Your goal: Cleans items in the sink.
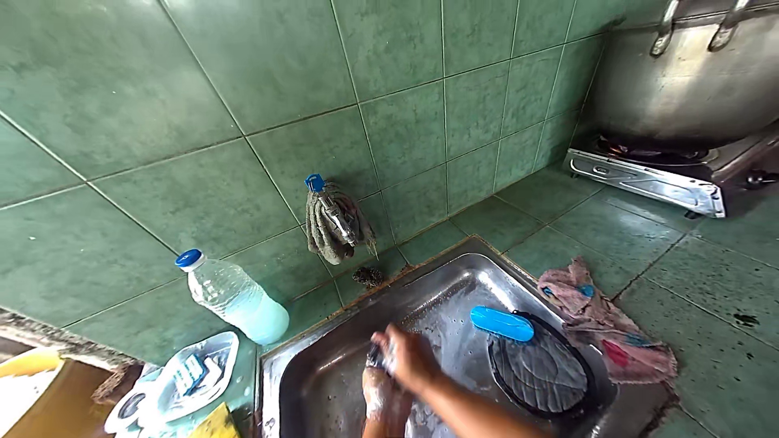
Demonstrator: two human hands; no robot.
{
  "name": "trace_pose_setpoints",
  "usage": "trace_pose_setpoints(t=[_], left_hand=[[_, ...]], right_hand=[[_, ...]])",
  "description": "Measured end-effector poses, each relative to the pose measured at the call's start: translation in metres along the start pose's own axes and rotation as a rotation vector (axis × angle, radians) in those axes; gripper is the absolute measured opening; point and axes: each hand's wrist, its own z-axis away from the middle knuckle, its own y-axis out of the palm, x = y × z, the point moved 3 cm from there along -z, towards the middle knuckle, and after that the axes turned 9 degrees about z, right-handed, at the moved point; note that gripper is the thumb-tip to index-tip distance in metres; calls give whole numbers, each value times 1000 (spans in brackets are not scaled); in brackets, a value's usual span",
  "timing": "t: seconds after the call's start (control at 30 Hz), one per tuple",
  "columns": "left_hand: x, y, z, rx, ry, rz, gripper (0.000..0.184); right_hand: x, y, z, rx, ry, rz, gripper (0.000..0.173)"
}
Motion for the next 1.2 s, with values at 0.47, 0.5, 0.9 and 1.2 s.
trace_pose_setpoints(t=[0.47,0.5,0.9,1.2], left_hand=[[-79,74,-24,416,22,-616,25],[-82,80,-25,436,61,-647,20],[-95,135,-59,476,199,-586,21],[-96,106,-57,379,52,-65,55]], right_hand=[[145,-193,-115,-666,-441,-511,33],[164,-199,-122,-589,-443,-518,32],[176,-209,-178,-16,-520,-881,53],[-15,-91,-120,39,-107,-463,61]])
